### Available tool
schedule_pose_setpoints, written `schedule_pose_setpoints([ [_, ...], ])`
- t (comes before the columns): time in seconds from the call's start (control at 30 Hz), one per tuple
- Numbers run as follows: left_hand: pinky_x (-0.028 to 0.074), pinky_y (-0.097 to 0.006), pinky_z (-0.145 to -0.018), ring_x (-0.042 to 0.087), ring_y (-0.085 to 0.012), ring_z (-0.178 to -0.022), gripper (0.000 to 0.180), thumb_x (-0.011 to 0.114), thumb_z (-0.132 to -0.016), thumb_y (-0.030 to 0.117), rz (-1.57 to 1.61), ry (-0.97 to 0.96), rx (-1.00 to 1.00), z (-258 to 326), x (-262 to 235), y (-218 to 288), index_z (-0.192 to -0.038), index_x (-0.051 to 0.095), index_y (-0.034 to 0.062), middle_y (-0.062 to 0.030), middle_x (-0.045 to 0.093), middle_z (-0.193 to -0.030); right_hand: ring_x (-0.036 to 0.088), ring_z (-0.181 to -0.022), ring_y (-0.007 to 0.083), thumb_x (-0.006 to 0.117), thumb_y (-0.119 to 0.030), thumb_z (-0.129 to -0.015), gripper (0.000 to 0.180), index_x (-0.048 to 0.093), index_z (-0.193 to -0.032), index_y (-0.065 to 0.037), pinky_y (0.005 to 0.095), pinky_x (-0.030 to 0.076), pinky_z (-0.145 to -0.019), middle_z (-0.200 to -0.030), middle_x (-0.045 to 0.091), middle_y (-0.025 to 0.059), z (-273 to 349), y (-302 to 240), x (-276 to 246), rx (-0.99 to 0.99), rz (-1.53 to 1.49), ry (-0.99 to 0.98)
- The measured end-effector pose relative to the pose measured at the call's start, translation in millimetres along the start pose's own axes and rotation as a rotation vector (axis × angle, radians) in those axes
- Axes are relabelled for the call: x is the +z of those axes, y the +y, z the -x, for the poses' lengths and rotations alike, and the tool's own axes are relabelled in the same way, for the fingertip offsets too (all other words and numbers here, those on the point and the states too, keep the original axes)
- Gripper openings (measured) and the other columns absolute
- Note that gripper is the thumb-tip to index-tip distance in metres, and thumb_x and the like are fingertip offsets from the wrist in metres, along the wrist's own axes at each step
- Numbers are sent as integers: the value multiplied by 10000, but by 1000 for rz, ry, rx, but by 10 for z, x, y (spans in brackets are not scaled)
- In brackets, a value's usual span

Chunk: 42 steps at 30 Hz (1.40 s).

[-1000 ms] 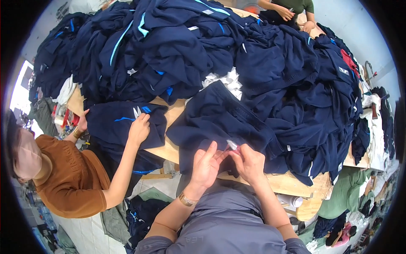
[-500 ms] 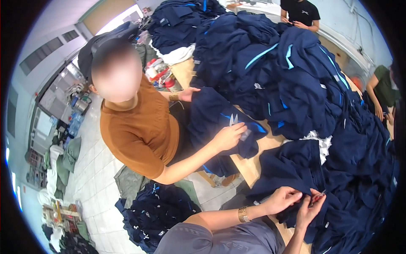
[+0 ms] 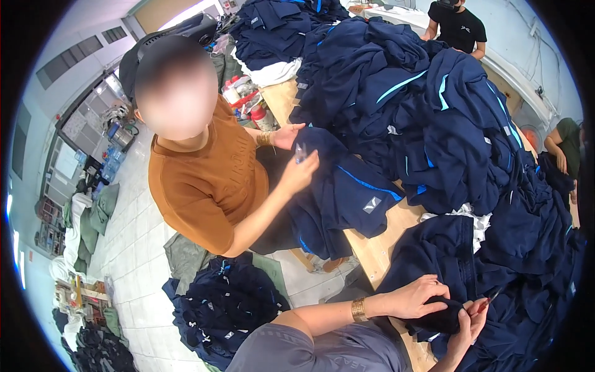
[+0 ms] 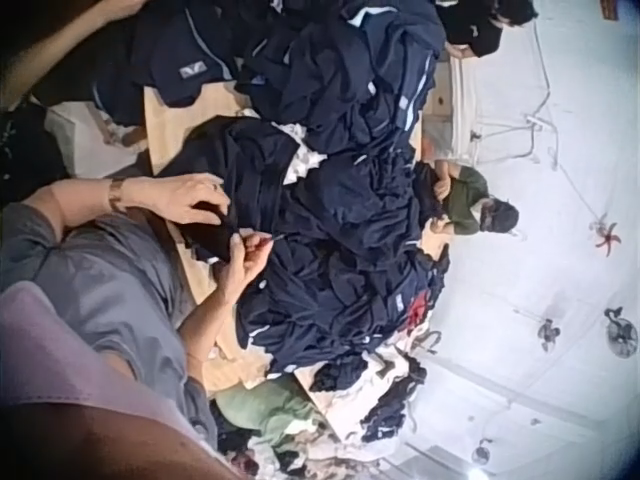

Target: Trimming loose threads from blue garments using thread snips in a factory setting.

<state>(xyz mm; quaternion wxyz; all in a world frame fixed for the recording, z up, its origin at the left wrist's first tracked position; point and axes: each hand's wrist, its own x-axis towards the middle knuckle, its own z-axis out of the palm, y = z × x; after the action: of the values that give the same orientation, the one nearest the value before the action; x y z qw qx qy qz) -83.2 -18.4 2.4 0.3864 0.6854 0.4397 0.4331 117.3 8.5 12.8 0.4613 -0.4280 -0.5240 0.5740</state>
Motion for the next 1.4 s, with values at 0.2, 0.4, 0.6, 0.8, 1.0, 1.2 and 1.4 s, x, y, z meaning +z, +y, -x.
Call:
schedule_pose_setpoints([
  [0.2, 440, -354, -638, 584, -323, -694, 212, 590, -862, 181, 253, 192, -50, -37, -72, 152, -879, 502, -11, -165, 582, -763, 448, -732, 105, 558, 50, -751, 424, 391, -1135, -16, 187, 360, -709, -825, 396, 18, -72, -31, 62, -101, 75, -72],
  [0.4, 451, -330, -635, 612, -282, -704, 254, 666, -816, 213, 86, 280, 8, -17, -83, 98, -871, 559, -12, -137, 586, -735, 498, -772, 128, 487, 131, -774, 567, 306, -1303, 38, 210, 398, -740, -891, 442, 48, -66, 238, -87, -124, 238, 7],
  [0.6, 412, -256, -708, 523, -138, -709, 230, 627, -859, 206, 292, 187, -136, -22, 28, 8, -855, 593, -21, -53, 555, -750, 459, -790, 117, 504, 99, -809, 340, 380, -1105, -15, 201, 384, -725, -897, 411, 31, -6, 211, -104, -17, -190, 29],
  [0.8, 424, -193, -737, 499, -18, -793, 100, 600, -895, 172, 764, 331, -411, -69, 117, -310, -870, 597, 75, 47, 572, -836, 555, -742, 104, 551, 51, -807, 280, 421, -1045, -20, 220, 442, -703, -831, 574, 41, -191, 276, 184, -47, 248, 48],
  [1.0, 388, -186, -727, 474, -26, -789, 128, 588, -905, 170, 731, 496, -415, -10, -93, -419, -884, 587, 43, 46, 552, -835, 443, -640, 52, 555, 14, -826, 157, 434, -918, -24, 201, 386, -585, -737, 501, -3, -268, 389, 308, -85, 255, 13],
  [1.2, 369, -173, -726, 456, -26, -787, 140, 591, -905, 174, 754, 484, -416, -38, -40, -372, -888, 584, 35, 46, 541, -836, 453, -581, 65, 570, -19, -830, 169, 407, -871, -28, 219, 391, -559, -637, 510, 29, -236, 314, 329, -43, 348, 55],
  [1.4, 375, -176, -727, 457, -26, -788, 136, 583, -909, 172, 786, 515, -452, -21, -97, -383, -895, 586, 36, 45, 544, -838, 448, -605, 114, 660, -131, -826, 253, 426, -844, -34, 251, 390, -553, -702, 513, 57, -250, 224, 476, -135, 502, 144],
])
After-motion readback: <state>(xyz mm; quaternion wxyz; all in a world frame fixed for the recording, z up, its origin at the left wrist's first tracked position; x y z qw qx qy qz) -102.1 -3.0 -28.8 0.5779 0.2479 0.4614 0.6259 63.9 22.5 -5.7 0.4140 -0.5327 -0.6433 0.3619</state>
